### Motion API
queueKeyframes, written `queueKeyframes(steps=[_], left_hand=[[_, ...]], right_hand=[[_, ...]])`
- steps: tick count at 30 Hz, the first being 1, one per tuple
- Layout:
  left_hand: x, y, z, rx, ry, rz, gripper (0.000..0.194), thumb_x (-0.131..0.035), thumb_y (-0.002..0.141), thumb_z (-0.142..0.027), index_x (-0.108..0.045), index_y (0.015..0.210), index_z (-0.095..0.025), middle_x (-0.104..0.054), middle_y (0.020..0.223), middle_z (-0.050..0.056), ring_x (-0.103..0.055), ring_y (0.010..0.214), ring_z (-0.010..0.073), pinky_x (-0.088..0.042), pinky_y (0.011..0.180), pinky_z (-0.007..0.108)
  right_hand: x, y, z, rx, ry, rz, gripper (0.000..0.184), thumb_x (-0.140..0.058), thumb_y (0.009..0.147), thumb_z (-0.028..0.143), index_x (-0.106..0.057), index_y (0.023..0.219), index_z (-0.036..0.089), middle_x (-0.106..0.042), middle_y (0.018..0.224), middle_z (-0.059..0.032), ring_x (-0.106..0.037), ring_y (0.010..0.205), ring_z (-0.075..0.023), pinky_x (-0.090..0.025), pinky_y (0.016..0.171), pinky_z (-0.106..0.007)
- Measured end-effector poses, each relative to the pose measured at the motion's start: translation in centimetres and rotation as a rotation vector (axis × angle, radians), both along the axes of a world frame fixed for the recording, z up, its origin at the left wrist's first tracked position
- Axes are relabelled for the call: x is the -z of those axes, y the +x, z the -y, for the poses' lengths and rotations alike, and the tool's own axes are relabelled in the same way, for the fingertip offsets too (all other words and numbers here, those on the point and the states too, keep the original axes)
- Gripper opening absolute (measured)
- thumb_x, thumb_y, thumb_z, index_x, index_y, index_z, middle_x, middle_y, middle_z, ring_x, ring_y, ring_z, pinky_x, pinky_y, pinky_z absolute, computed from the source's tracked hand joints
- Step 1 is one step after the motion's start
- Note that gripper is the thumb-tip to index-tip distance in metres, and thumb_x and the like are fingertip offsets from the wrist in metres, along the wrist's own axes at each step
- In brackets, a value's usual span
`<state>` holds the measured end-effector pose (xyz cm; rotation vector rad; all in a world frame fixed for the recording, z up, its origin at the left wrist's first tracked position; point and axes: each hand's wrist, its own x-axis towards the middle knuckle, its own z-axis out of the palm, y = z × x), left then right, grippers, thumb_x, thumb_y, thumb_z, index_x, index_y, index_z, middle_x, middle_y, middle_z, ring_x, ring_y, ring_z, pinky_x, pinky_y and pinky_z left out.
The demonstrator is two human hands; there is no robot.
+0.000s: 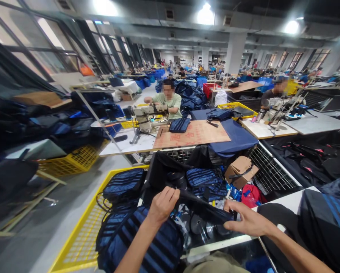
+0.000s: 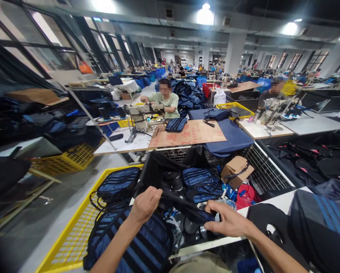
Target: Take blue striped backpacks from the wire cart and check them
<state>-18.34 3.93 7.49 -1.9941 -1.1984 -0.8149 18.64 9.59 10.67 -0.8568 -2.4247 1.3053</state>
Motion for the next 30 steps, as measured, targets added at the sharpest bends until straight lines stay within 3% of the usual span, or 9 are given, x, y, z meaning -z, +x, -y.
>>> queueKeyframes(steps=[4, 9, 12, 15, 17, 20, 23, 26, 30], left_hand=[[0.6, -1.7, 0.2, -0.010, 0.096, -0.201, 0.024, -0.043, 0.111, 0.000, -0.061, 0.110, -0.015, -0.063, 0.074, -0.002, -0.059, 0.061, 0.0142, -0.046, 0.060, 0.028], [1.3, 1.0, 1.1, -0.035, 0.049, -0.156, 0.026, -0.043, 0.111, -0.002, -0.065, 0.123, -0.008, -0.072, 0.086, 0.004, -0.066, 0.065, 0.0143, -0.052, 0.065, 0.030], [1.0, 2.2, 1.6, -0.072, -0.004, -0.132, 0.034, -0.042, 0.111, 0.000, -0.064, 0.136, -0.003, -0.070, 0.083, 0.002, -0.065, 0.064, 0.0145, -0.052, 0.065, 0.031], [0.5, 2.5, 2.0, -0.089, -0.029, -0.093, 0.041, -0.042, 0.107, 0.004, -0.063, 0.142, -0.003, -0.068, 0.080, 0.000, -0.063, 0.063, 0.0144, -0.052, 0.065, 0.032], [0.0, 3.1, 2.4, -0.098, -0.021, -0.033, 0.043, -0.041, 0.106, 0.005, -0.064, 0.141, -0.004, -0.066, 0.079, -0.001, -0.062, 0.062, 0.0141, -0.051, 0.066, 0.032], [-0.8, 5.7, 3.0, -0.036, -0.043, -0.014, 0.040, -0.041, 0.110, -0.001, -0.065, 0.142, -0.005, -0.062, 0.073, -0.002, -0.060, 0.059, 0.0156, -0.048, 0.061, 0.034], [-1.3, 8.6, 3.2, 0.099, -0.089, 0.076, 0.037, -0.043, 0.115, -0.011, -0.067, 0.142, -0.011, -0.069, 0.078, 0.000, -0.067, 0.066, 0.0171, -0.050, 0.063, 0.033], [-0.1, 9.2, 3.5, 0.108, -0.216, 0.375, 0.030, -0.048, 0.118, -0.031, -0.072, 0.132, -0.019, -0.080, 0.094, 0.004, -0.077, 0.084, 0.0185, -0.058, 0.073, 0.030], [3.5, 6.2, 5.3, 0.115, -0.689, 0.728, 0.036, -0.065, 0.110, -0.055, -0.077, 0.093, -0.026, -0.080, 0.087, -0.001, -0.073, 0.078, 0.0184, -0.060, 0.076, 0.028]], right_hand=[[0.2, 0.3, -0.4, -0.009, 0.271, 0.002, 0.019, -0.070, 0.108, 0.041, -0.061, 0.103, 0.025, -0.068, 0.098, 0.0014, -0.062, 0.085, -0.0166, -0.048, 0.077, -0.028], [3.2, 1.2, -5.1, 0.233, 1.044, 0.085, 0.018, -0.057, 0.110, 0.015, -0.061, 0.094, 0.023, -0.067, 0.088, -0.0026, -0.063, 0.079, -0.0183, -0.037, 0.062, -0.029], [4.0, 2.2, -7.6, 0.264, 1.332, 0.104, 0.023, -0.056, 0.106, 0.010, -0.060, 0.088, 0.024, -0.065, 0.081, -0.0026, -0.062, 0.074, -0.0186, -0.032, 0.056, -0.031], [3.5, 2.1, -7.7, 0.196, 1.317, 0.089, 0.019, -0.061, 0.107, 0.013, -0.060, 0.091, 0.024, -0.067, 0.083, -0.0023, -0.064, 0.074, -0.0184, -0.041, 0.059, -0.029], [3.1, 0.7, -6.2, 0.189, 1.239, 0.057, 0.004, -0.067, 0.108, 0.021, -0.065, 0.105, 0.022, -0.075, 0.097, -0.0060, -0.071, 0.086, -0.0209, -0.055, 0.072, -0.031], [3.0, -2.6, -3.0, 0.109, 1.150, 0.015, 0.030, -0.075, 0.106, 0.033, -0.065, 0.131, 0.020, -0.080, 0.120, -0.0131, -0.077, 0.108, -0.0278, -0.064, 0.093, -0.041], [3.4, -5.0, -0.6, -0.042, 1.075, 0.003, 0.036, -0.072, 0.102, 0.020, -0.065, 0.137, 0.017, -0.082, 0.103, -0.0088, -0.079, 0.086, -0.0241, -0.065, 0.076, -0.036], [2.9, -4.5, -0.4, -0.025, 0.945, 0.002, 0.050, -0.064, 0.095, 0.004, -0.066, 0.143, 0.019, -0.085, 0.098, -0.0041, -0.081, 0.076, -0.0194, -0.064, 0.068, -0.028], [0.2, -0.7, -3.0, 0.179, 0.732, -0.122, 0.062, -0.057, 0.099, 0.004, -0.067, 0.154, 0.030, -0.085, 0.133, -0.0035, -0.085, 0.110, -0.0198, -0.068, 0.096, -0.028]])
